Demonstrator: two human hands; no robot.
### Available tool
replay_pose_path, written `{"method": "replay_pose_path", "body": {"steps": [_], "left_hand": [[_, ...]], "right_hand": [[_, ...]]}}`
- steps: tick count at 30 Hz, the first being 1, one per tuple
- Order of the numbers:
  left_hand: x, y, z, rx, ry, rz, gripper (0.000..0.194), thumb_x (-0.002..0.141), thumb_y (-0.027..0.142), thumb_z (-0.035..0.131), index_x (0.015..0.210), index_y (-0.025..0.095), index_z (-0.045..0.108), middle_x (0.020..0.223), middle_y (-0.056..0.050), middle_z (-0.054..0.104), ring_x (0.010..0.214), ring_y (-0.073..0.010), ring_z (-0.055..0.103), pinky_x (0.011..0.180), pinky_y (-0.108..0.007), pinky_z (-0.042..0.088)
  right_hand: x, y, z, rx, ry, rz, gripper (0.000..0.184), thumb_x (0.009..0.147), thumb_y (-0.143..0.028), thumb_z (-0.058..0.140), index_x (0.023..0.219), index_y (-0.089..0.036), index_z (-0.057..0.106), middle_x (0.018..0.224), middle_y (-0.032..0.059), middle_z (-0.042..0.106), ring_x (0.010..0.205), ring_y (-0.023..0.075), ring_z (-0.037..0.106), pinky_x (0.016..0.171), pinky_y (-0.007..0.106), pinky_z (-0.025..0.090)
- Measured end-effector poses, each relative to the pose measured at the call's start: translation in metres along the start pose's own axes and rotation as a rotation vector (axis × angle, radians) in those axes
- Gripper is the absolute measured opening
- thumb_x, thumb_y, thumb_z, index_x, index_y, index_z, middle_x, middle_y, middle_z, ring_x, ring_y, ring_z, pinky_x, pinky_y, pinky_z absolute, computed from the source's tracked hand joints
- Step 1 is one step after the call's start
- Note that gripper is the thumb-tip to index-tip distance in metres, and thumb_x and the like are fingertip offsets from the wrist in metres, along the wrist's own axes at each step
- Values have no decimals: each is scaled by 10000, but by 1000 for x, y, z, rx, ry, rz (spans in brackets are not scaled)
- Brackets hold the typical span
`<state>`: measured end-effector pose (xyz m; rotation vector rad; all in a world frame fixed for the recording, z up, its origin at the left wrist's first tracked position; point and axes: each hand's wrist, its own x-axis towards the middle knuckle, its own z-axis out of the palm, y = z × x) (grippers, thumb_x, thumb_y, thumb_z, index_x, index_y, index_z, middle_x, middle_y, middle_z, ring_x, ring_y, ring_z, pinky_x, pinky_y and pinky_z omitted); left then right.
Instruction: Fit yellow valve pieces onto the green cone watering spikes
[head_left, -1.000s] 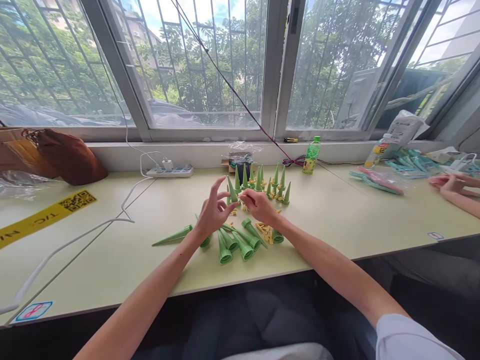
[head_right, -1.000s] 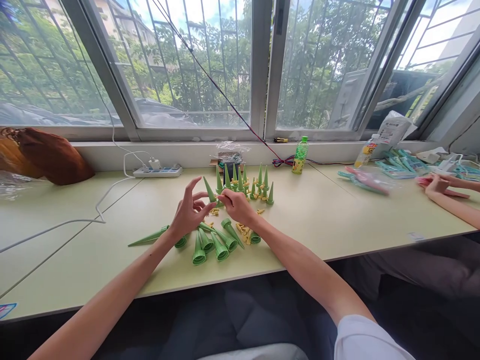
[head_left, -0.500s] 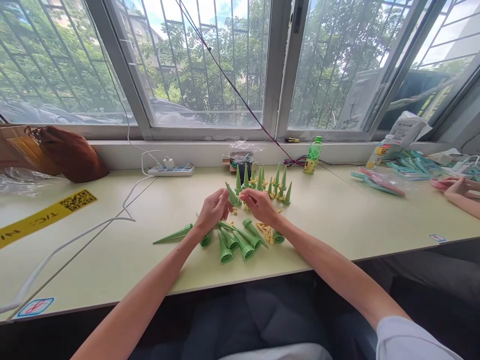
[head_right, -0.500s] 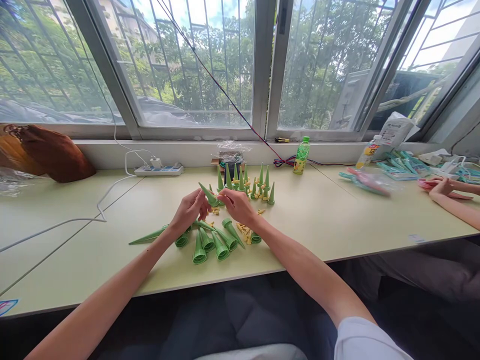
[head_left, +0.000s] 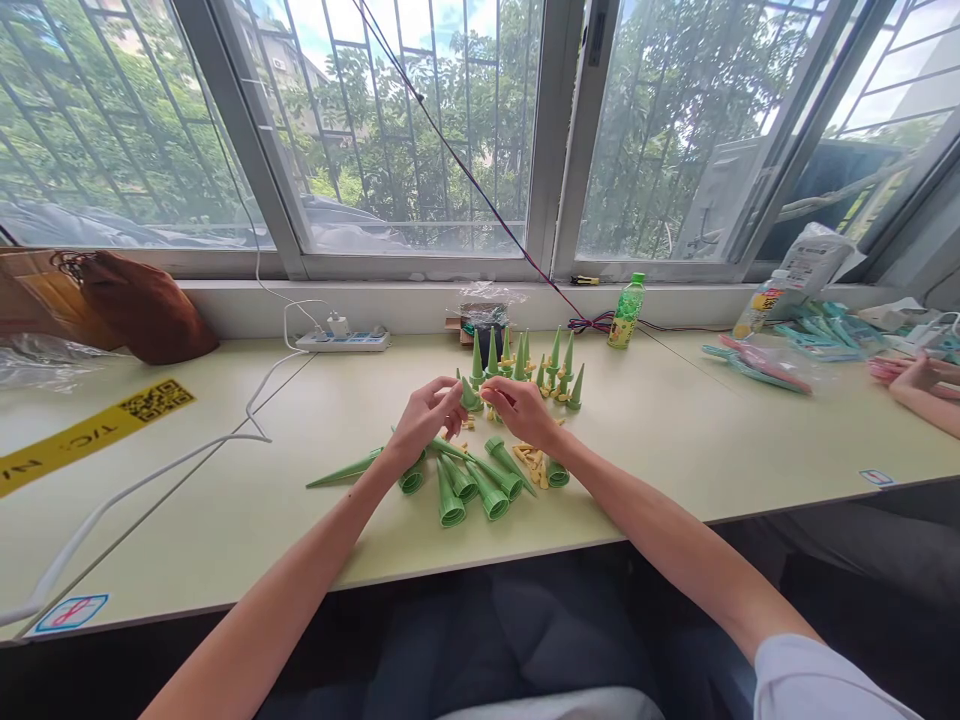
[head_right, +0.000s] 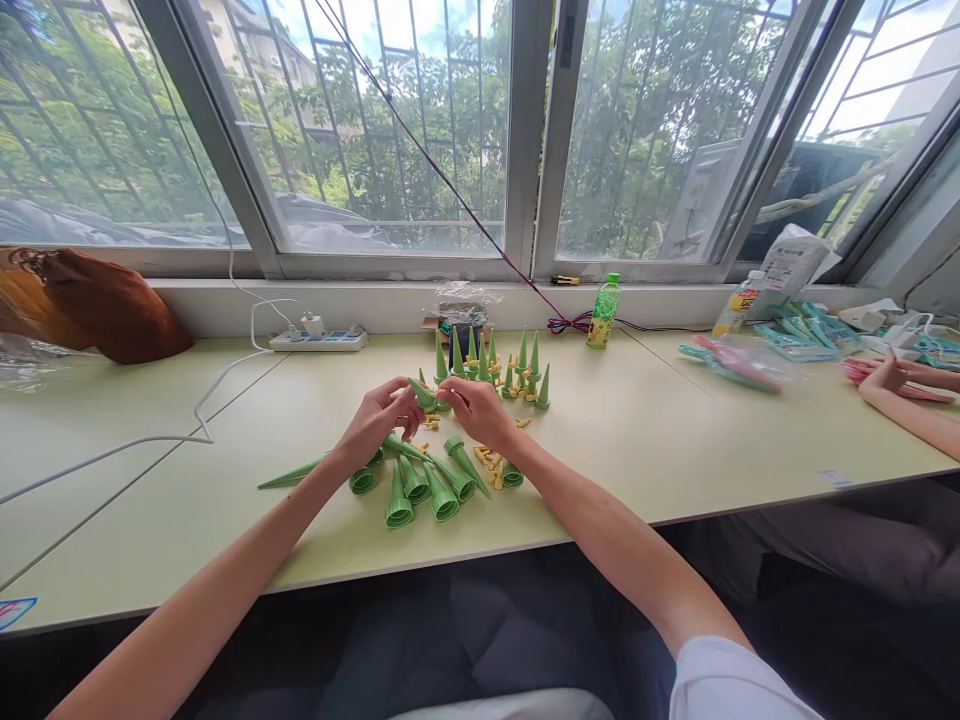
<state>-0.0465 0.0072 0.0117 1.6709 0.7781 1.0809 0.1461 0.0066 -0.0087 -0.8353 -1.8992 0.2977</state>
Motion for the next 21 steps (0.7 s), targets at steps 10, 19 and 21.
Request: {"method": "replay_pose_path", "body": {"steps": [10,19,21], "left_hand": [[1,-3,-3,-5,1,-8,419,813,503,681,1044,166,587,688,-20,625,573,-139,587,474,-247,493],[3,-9,-4,131,35,124,438,769,455,725,1065,179,557,803,-18,587,653,-149,608,439,-230,509],[4,-12,-4,167,47,143,441,762,452,728,1063,180,557,867,-32,581,670,-143,605,431,-220,507]], "right_hand": [[0,3,0,-7,12,-19,345,989,-418,444,838,-163,620,632,-20,526,538,85,369,554,224,312],[0,5,1,3,20,26,333,979,-394,455,761,-165,560,590,-39,474,527,79,348,539,218,288],[1,5,1,9,21,35,328,974,-391,462,744,-169,538,579,-44,460,521,79,343,529,218,282]]}}
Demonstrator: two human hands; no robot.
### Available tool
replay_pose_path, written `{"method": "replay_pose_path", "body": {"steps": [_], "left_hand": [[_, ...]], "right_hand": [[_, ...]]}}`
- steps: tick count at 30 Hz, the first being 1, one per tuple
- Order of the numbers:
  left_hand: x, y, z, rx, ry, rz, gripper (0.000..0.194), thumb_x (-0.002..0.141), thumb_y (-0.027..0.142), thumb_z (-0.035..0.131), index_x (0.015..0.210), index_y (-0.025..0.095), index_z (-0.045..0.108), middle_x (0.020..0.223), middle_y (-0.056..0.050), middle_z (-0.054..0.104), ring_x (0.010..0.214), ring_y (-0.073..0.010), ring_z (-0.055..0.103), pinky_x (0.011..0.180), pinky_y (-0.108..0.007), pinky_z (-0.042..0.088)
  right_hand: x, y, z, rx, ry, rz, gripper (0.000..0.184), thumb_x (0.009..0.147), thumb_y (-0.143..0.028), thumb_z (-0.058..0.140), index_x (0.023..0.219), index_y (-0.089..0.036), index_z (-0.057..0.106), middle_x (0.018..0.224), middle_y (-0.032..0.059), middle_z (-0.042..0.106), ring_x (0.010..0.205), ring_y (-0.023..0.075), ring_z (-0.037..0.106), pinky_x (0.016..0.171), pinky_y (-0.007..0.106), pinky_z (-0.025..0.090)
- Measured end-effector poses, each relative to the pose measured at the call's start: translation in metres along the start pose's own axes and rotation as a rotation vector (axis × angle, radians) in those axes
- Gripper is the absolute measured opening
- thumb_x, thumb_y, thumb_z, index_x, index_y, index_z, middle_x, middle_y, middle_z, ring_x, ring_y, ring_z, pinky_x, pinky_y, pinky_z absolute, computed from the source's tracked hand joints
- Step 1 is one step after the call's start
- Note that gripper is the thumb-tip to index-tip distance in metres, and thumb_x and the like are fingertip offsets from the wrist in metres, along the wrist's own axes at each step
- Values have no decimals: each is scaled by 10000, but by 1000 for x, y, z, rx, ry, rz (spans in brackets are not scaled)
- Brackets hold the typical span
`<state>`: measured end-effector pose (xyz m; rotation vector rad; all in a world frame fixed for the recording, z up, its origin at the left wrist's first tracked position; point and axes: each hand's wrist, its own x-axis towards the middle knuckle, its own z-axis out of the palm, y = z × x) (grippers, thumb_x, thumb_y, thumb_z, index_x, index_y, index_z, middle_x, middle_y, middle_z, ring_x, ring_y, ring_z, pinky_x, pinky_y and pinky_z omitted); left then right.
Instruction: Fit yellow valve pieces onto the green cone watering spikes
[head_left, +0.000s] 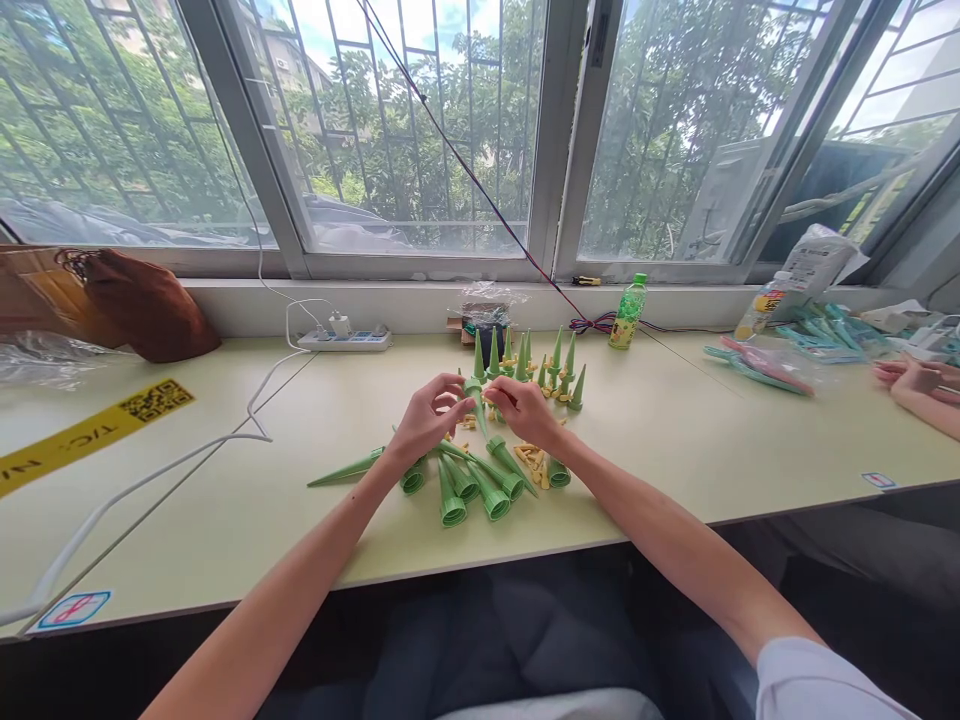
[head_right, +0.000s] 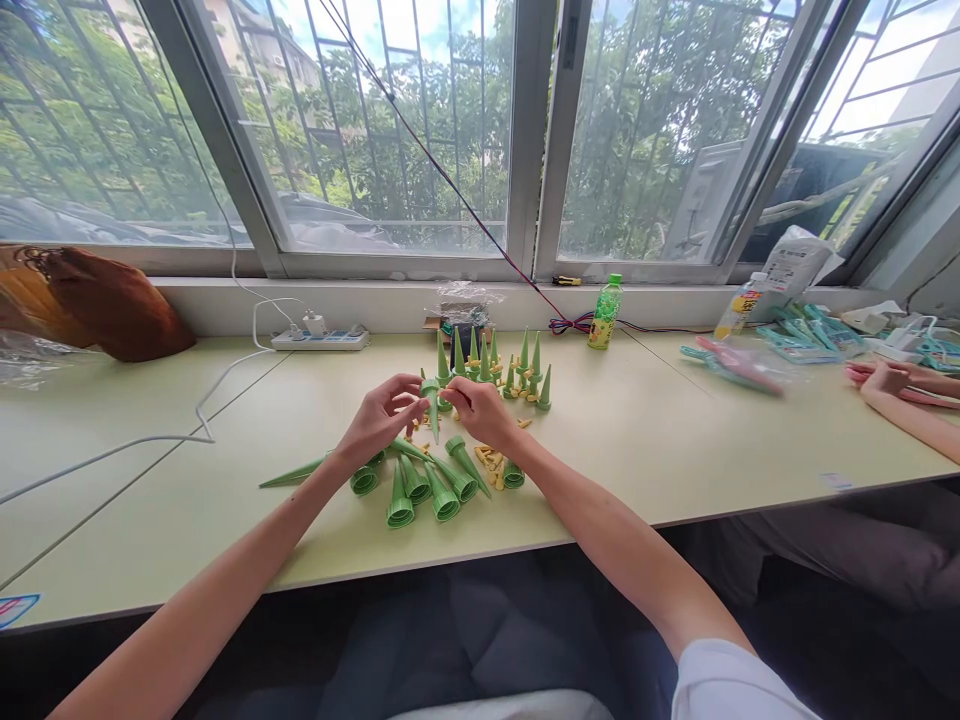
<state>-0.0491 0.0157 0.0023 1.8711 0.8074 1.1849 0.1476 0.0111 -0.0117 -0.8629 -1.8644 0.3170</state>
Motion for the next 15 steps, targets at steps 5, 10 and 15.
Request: {"method": "replay_pose_path", "body": {"steps": [5,10,15], "left_hand": [[-1,0,2,163,49,80,430,754,433,735,1077,198,577,1075,-65,578,675,-100,580,476,-202,518],[-2,4,3,252,89,125,426,777,432,715,1120,222,575,1042,-49,596,660,-91,594,519,-200,517],[-4,6,4,288,127,173,469,772,426,725,1163,242,543,1021,-32,610,635,-81,592,532,-199,512]], "right_hand": [[0,-1,0,8,-4,10,349,971,-401,459,705,-178,480,568,-47,435,521,81,323,522,224,265],[0,-2,1,10,-17,22,382,976,-426,436,679,-187,428,569,-43,431,516,83,307,518,234,253],[0,-2,1,5,-19,30,419,983,-465,402,667,-191,417,578,-36,444,518,87,318,532,242,271]]}}
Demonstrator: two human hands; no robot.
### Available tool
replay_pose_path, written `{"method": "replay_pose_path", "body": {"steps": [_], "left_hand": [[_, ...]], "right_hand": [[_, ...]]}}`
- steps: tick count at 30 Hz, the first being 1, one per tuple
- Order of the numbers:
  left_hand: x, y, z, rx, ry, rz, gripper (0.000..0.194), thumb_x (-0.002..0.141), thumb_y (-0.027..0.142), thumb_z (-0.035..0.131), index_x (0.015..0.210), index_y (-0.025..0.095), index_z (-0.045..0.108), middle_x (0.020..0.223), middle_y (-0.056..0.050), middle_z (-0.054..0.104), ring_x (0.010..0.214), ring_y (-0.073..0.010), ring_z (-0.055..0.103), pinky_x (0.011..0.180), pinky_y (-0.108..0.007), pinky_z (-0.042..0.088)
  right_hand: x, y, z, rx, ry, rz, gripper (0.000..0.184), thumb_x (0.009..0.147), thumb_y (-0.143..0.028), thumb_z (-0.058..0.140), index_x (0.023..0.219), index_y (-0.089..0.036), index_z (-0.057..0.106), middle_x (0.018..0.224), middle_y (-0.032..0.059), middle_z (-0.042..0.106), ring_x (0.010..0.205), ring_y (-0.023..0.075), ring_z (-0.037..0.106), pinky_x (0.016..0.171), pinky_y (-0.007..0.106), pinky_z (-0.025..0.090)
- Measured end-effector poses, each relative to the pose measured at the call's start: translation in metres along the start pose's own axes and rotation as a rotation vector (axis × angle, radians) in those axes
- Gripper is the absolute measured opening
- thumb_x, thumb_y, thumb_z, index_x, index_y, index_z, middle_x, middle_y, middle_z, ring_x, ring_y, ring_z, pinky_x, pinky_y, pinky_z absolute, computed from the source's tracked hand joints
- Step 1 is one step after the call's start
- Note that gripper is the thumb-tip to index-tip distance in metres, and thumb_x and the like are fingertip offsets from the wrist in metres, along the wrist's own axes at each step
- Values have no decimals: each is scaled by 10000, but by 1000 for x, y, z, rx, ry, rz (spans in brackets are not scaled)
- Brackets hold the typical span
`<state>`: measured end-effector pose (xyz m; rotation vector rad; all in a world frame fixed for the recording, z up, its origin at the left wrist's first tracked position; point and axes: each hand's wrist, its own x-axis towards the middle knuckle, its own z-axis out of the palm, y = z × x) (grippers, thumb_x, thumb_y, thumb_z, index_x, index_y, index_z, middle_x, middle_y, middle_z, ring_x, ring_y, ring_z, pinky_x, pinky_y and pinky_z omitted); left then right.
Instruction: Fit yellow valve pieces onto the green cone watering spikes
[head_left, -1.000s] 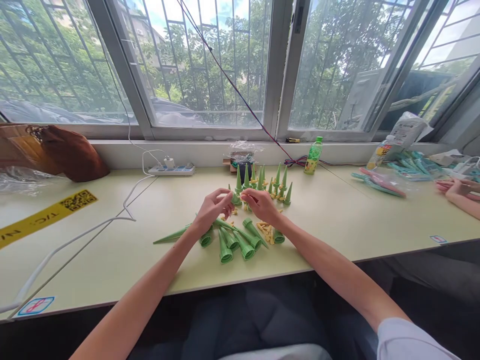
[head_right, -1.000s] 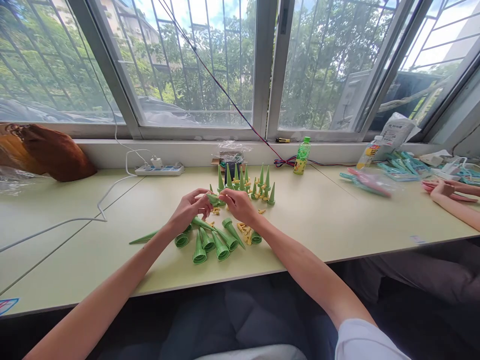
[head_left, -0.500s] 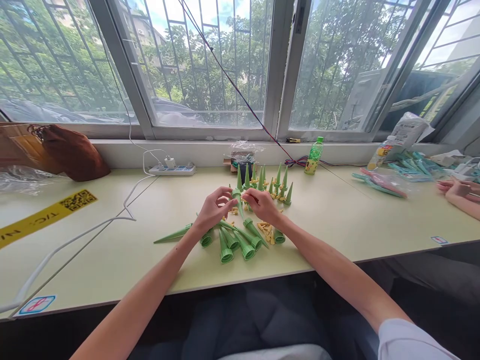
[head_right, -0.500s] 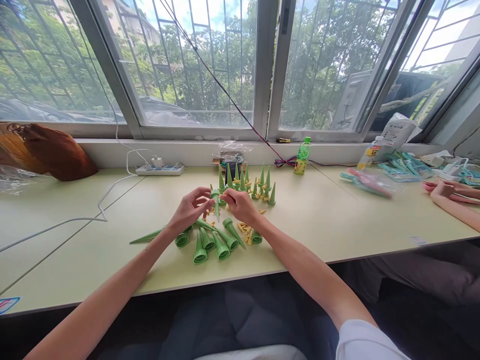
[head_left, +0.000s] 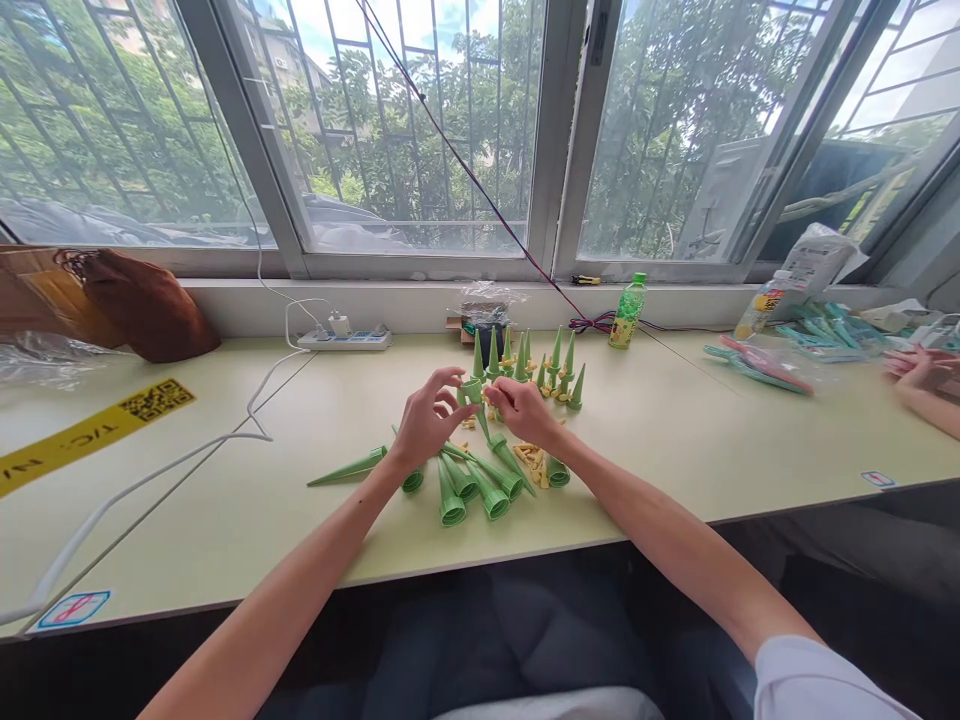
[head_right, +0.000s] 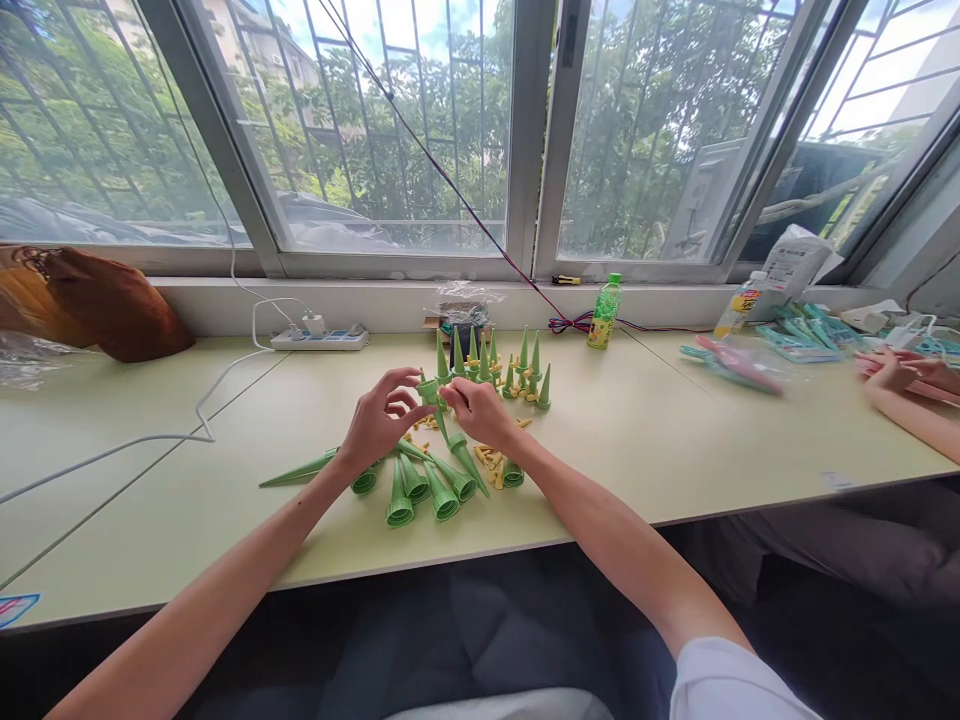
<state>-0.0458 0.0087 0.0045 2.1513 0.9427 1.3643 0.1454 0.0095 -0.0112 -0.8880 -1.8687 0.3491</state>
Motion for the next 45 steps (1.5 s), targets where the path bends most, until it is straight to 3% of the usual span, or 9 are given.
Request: {"method": "replay_pose_path", "body": {"steps": [6,10,14,19,23,36,41,45], "left_hand": [[1,3,3,-67,33,-30,421,822,451,674,1152,230,533,980,-28,603,621,-82,589,522,-202,507],[3,1,3,-221,17,-109,354,903,523,540,1014,187,555,726,-3,595,512,-97,552,418,-199,435],[4,1,1,-334,-42,-225,488,912,599,468,724,160,564,516,3,534,391,-90,466,357,-203,342],[4,6,1,-358,-183,-372,730,898,699,353,512,130,597,467,-76,572,369,-104,473,364,-226,338],[3,8,0,-369,-246,-427,789,898,722,292,545,112,648,512,-116,625,386,-117,493,373,-230,352],[2,9,-1,-411,-286,-365,621,874,681,440,710,114,632,740,-128,687,494,-126,542,397,-229,385],[1,6,-2,-322,-253,-288,504,882,635,487,727,158,543,584,-33,598,475,-123,537,417,-223,403],[-1,9,-4,-239,-246,-225,427,878,585,537,797,165,555,536,13,537,455,-111,515,439,-222,415]], "right_hand": [[0,-4,-1,-5,26,2,408,988,-468,393,695,-189,441,585,-38,443,519,87,342,531,235,280],[-1,-6,-2,16,50,1,382,987,-462,409,739,-184,491,575,-49,419,514,84,328,526,226,280],[-2,-7,-2,20,48,-31,360,992,-450,413,803,-180,557,575,-47,420,518,89,329,529,228,283],[-1,-7,1,-13,21,-87,365,984,-454,432,829,-175,610,635,-14,514,543,96,357,542,237,300],[-1,-6,2,-18,18,-102,351,978,-447,450,862,-172,633,665,-1,544,557,99,378,550,235,312],[-1,-8,-3,41,4,-24,374,975,-473,444,793,-178,586,591,-42,447,530,88,328,533,231,281],[-1,-9,-2,70,8,-5,383,967,-483,455,745,-181,535,569,-52,402,523,85,308,521,230,266],[-1,-8,-2,70,3,23,402,960,-504,453,716,-187,497,554,-53,380,518,87,301,509,233,256]]}}
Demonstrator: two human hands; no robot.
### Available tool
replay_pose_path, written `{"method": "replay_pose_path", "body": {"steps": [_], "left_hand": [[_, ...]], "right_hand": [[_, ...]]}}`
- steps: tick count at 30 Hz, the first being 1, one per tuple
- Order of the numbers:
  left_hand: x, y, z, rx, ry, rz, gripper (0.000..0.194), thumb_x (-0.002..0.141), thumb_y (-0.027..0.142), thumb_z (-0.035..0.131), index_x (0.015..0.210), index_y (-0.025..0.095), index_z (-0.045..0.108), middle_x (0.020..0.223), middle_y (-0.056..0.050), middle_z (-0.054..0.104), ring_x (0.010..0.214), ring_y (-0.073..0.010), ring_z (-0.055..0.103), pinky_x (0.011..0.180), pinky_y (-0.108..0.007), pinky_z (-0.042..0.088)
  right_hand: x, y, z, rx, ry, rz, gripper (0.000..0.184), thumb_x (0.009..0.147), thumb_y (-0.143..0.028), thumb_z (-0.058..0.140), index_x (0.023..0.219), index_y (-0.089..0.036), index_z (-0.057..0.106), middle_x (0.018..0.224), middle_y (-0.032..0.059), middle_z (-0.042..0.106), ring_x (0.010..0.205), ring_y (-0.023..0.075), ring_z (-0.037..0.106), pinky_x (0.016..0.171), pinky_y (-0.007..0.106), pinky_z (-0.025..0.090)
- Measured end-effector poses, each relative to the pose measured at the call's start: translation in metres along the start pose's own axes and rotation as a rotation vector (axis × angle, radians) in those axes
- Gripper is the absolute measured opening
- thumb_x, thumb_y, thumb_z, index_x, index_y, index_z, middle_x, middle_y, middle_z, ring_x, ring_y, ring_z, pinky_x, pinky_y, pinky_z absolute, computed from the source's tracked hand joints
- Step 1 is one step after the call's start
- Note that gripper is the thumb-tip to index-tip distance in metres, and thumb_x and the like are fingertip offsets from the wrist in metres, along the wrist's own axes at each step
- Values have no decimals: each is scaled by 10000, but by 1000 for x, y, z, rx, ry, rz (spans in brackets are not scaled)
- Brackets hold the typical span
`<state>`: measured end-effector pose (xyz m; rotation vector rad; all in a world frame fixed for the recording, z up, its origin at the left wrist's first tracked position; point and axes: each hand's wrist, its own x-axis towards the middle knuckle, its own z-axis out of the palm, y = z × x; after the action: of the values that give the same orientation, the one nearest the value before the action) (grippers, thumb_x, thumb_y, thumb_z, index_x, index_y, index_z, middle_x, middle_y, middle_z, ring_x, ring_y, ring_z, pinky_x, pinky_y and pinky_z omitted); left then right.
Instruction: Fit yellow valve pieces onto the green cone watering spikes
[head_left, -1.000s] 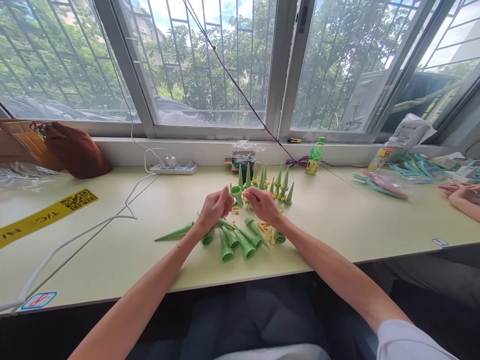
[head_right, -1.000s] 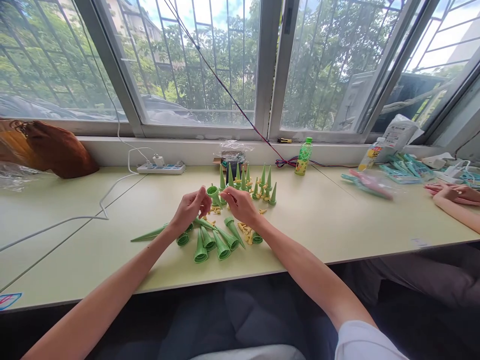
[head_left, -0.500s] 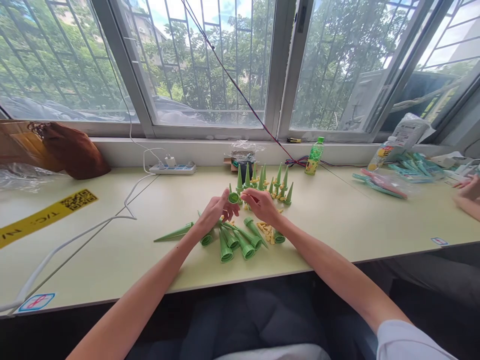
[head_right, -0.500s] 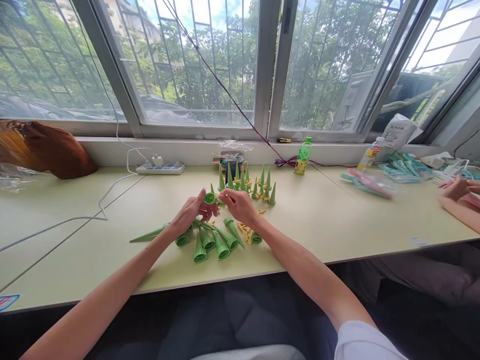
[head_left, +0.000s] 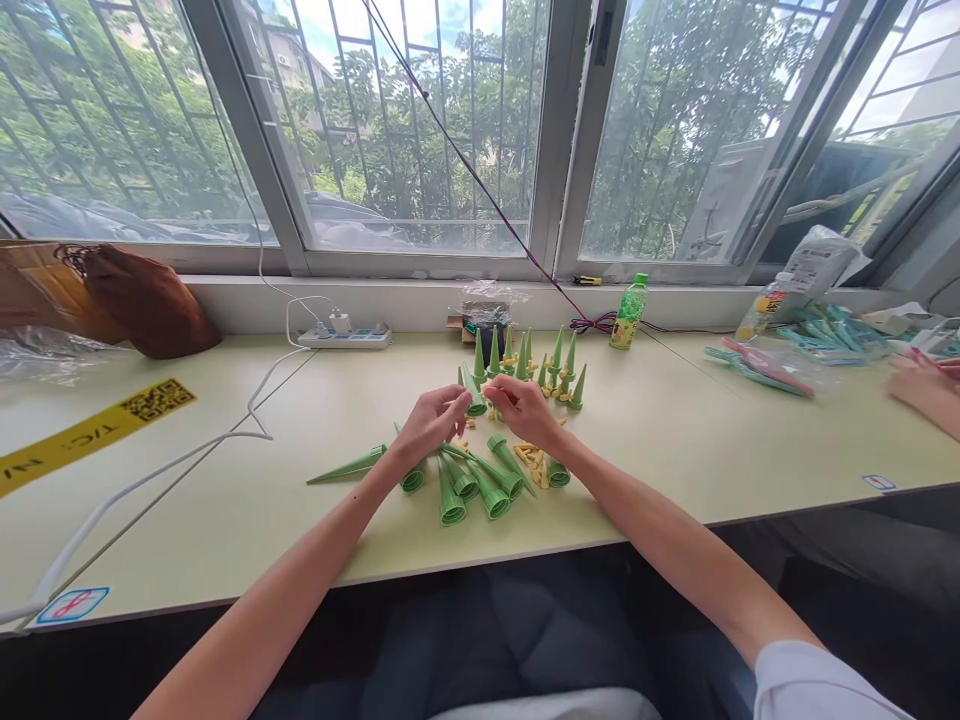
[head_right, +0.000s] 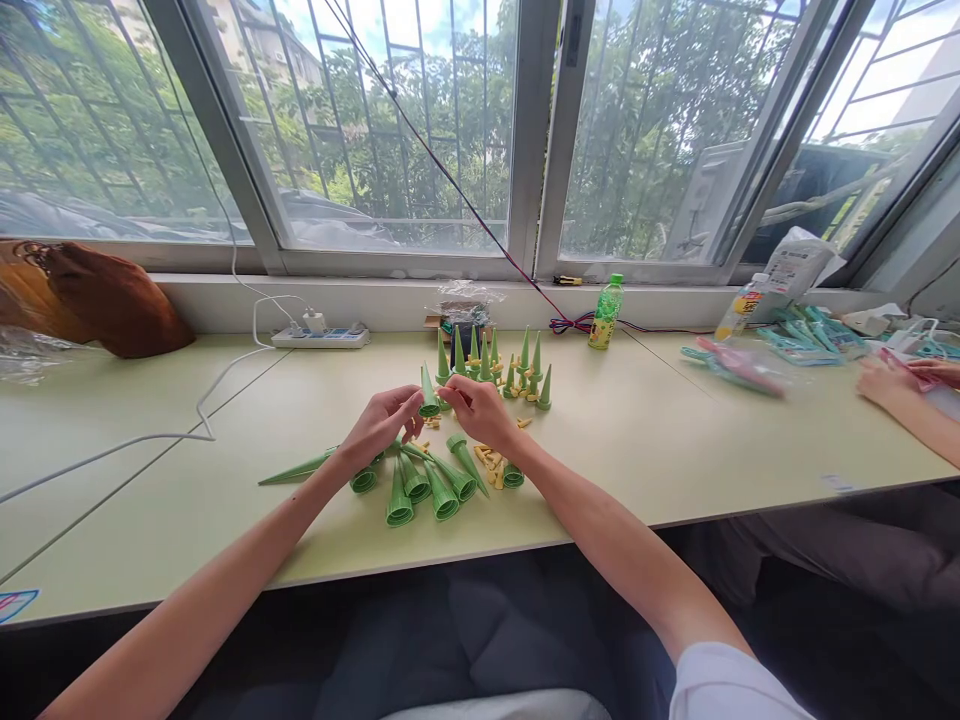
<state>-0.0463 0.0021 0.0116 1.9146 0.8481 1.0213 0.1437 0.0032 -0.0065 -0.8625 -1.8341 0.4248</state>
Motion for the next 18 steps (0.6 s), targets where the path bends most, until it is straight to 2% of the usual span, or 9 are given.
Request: {"method": "replay_pose_path", "body": {"steps": [4,10,18], "left_hand": [[-1,1,1,44,26,47,377,847,528,607,889,153,606,588,12,533,493,-108,519,449,-219,445],[2,-6,3,110,80,151,354,820,476,656,994,169,646,952,-65,602,604,-95,558,491,-219,521],[4,-9,3,194,127,208,376,821,529,640,991,199,694,938,-58,560,598,-88,552,448,-193,487]], "right_hand": [[0,1,0,2,8,8,405,961,-492,449,692,-188,463,556,-52,390,519,86,307,514,234,263],[0,3,1,-2,2,2,423,965,-494,435,670,-193,405,570,-46,392,522,86,307,506,237,246],[0,5,2,-23,-3,12,451,968,-512,414,649,-193,391,574,-38,420,517,85,321,508,239,258]]}}
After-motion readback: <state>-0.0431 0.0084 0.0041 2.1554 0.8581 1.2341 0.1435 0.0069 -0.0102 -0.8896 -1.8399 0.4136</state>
